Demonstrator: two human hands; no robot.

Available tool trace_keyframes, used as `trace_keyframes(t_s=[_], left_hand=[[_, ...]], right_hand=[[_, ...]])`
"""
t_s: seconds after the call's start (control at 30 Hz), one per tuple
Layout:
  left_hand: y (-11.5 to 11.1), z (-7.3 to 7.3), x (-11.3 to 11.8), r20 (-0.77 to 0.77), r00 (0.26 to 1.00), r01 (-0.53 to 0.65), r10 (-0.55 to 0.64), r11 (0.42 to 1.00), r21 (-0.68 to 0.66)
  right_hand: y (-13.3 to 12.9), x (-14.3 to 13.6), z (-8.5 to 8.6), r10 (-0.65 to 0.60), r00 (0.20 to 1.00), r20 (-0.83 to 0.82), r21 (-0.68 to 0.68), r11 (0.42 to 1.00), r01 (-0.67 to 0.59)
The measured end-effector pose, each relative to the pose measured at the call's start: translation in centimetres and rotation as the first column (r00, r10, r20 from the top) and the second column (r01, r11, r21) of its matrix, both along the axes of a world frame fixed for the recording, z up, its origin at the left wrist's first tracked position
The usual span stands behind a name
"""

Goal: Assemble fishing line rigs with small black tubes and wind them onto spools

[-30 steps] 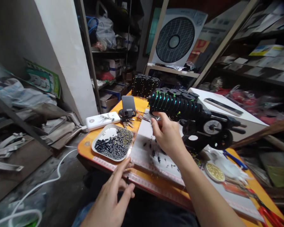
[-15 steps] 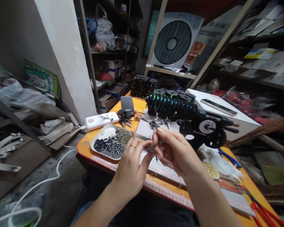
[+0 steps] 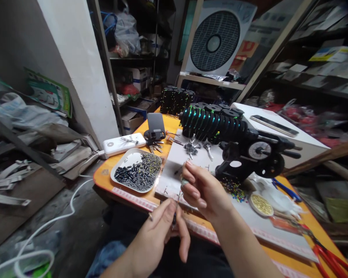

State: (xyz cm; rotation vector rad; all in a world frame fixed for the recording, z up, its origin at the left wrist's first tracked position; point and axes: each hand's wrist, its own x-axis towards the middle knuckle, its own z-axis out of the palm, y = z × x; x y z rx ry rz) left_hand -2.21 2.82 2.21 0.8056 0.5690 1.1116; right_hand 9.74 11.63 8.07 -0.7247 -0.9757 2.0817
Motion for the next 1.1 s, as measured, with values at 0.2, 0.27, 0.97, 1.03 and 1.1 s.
trace_keyframes(t_s=[0.2,0.27,0.97,1.03,1.1], left_hand=[[-1.7,-1.9,0.1,0.189,0.982,0.057,-0.031,0.990,-0.133],[-2.0,-2.4,-0.1,0.178,0.983,0.081,-0.052,0.984,-0.157],[-2.9,-4.7,-0.5,0.263,0.958,0.172,-0.116,0.964,-0.202],[-2.9,-4.6,-0.5,0.265,0.958,0.167,-0.106,0.961,-0.220],[-2.8,-4.1,-0.5,0.284,0.953,0.171,-0.105,0.961,-0.216]], right_hand=[[0.1,0.0,0.0,0.009,1.000,-0.009,0.009,1.000,-0.008],[0.1,0.1,0.0,0.008,1.000,-0.009,0.012,1.000,-0.007],[0.1,0.6,0.0,0.012,1.000,-0.008,0.038,0.999,-0.012],[0.1,0.6,0.0,0.012,1.000,-0.004,0.043,0.999,-0.012],[0.1,0.6,0.1,0.010,1.000,0.003,0.053,0.999,-0.011]])
